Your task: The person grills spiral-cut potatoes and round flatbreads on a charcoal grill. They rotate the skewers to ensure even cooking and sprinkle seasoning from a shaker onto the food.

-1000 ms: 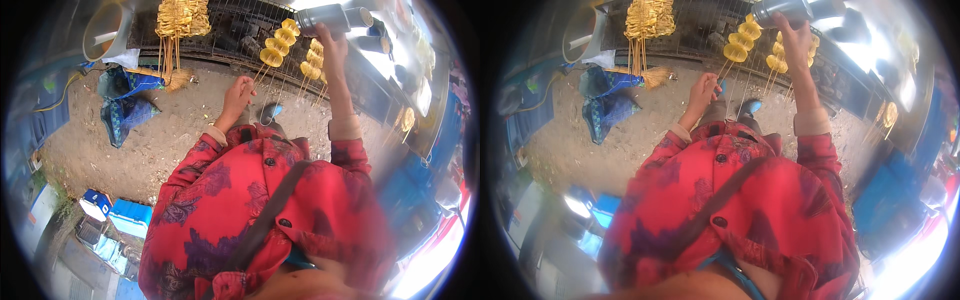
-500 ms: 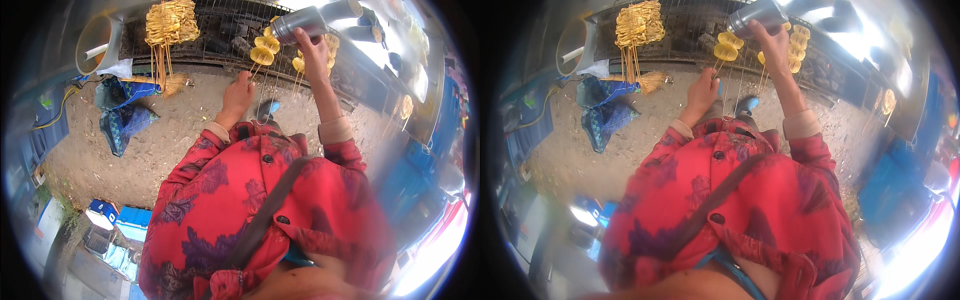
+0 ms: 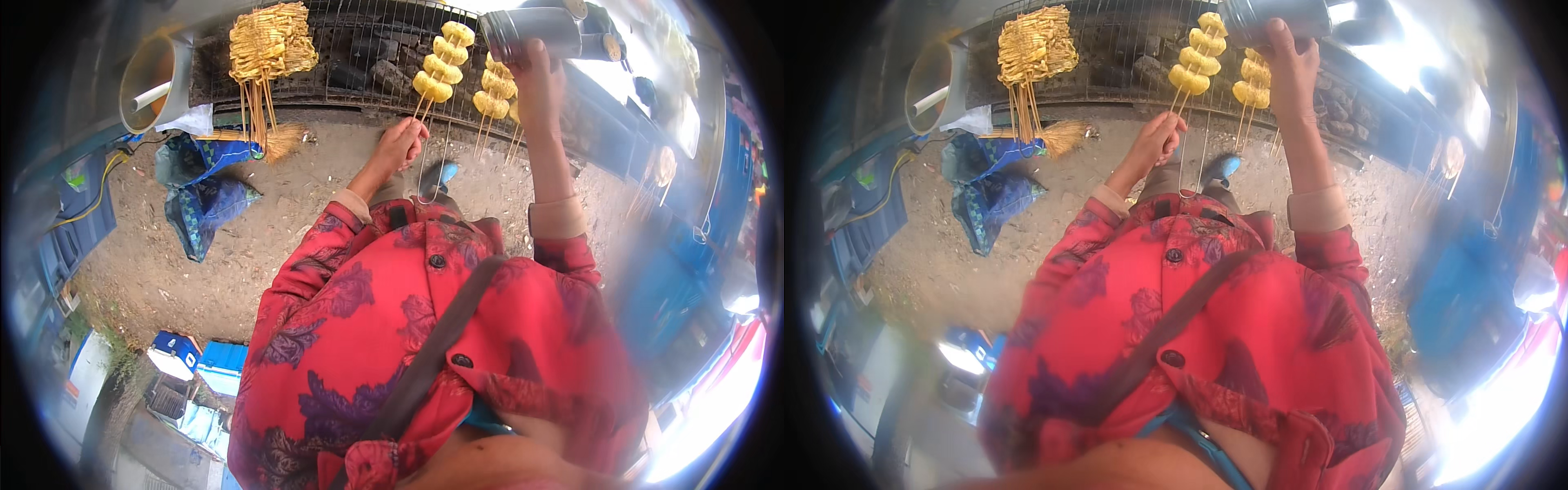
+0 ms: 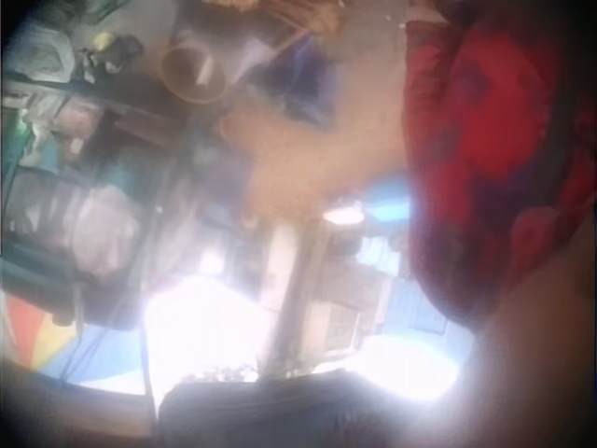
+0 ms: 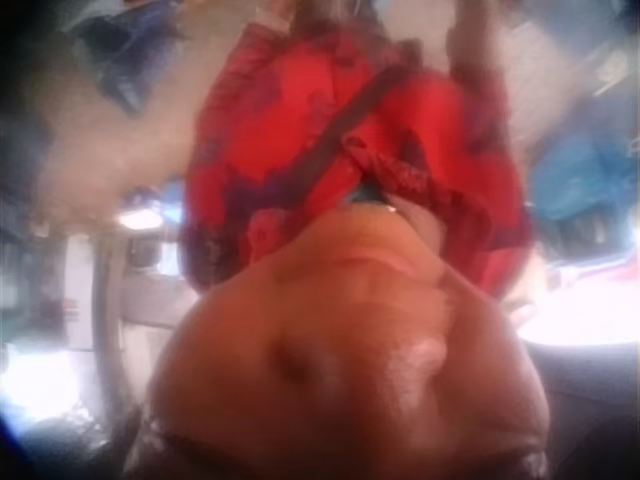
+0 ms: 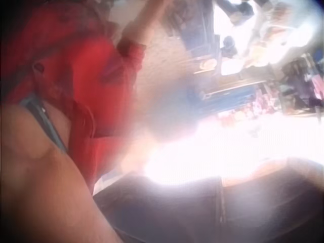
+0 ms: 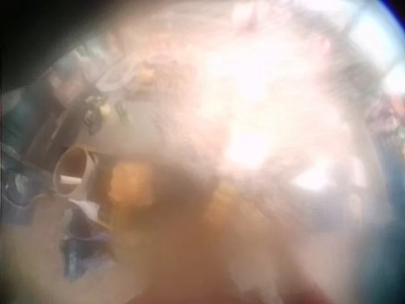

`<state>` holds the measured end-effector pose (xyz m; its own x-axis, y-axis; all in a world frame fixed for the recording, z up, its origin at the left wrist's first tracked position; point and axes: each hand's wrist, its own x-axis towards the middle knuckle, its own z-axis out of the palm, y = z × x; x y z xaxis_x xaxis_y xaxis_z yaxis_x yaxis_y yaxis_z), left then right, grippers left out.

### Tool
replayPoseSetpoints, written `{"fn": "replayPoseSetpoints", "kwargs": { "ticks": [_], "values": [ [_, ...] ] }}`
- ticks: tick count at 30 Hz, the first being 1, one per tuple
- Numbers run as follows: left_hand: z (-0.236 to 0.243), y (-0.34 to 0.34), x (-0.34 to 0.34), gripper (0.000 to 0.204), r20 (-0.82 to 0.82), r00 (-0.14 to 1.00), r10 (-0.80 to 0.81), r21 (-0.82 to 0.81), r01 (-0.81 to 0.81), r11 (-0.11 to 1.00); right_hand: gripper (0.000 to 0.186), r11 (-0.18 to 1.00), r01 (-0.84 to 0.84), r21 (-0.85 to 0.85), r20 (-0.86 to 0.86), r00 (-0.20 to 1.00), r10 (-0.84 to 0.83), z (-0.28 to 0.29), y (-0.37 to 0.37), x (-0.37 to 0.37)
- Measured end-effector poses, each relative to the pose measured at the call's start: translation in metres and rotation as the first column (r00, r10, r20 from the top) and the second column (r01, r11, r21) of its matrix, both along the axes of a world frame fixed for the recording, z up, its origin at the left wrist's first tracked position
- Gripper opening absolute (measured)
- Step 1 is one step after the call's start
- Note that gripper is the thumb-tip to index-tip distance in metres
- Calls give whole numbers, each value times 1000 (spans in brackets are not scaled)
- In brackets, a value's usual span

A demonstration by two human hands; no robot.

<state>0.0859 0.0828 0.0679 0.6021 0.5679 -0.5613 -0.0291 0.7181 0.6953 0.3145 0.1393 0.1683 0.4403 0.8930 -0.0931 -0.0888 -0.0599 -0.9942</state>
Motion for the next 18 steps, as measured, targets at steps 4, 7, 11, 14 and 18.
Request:
{"fn": "replayPoseSetpoints", "kwargs": {
  "ticks": [4,7,11,14,18],
  "values": [
    [3,-8,-7,37,-110,993,-35,39,39,998,43,965,-164,204,-143,970,195,31,14,-11],
    [-5,-9,-12,41,-105,994,-20,50,25,998,43,992,126,-27,103,987,-122,20,40,-16],
    [-8,-15,-19,45,-113,994,11,26,-8,1000,42,990,119,-76,135,985,-109,6,27,-5],
    [-15,-17,-21,45,-87,995,49,11,-49,999,46,999,-31,20,21,999,30,-12,5,-3],
    [-21,-16,-20,46,-90,994,69,2,-69,998,55,994,-9,-111,54,998,15,-18,-24,-21]
  ]
}}
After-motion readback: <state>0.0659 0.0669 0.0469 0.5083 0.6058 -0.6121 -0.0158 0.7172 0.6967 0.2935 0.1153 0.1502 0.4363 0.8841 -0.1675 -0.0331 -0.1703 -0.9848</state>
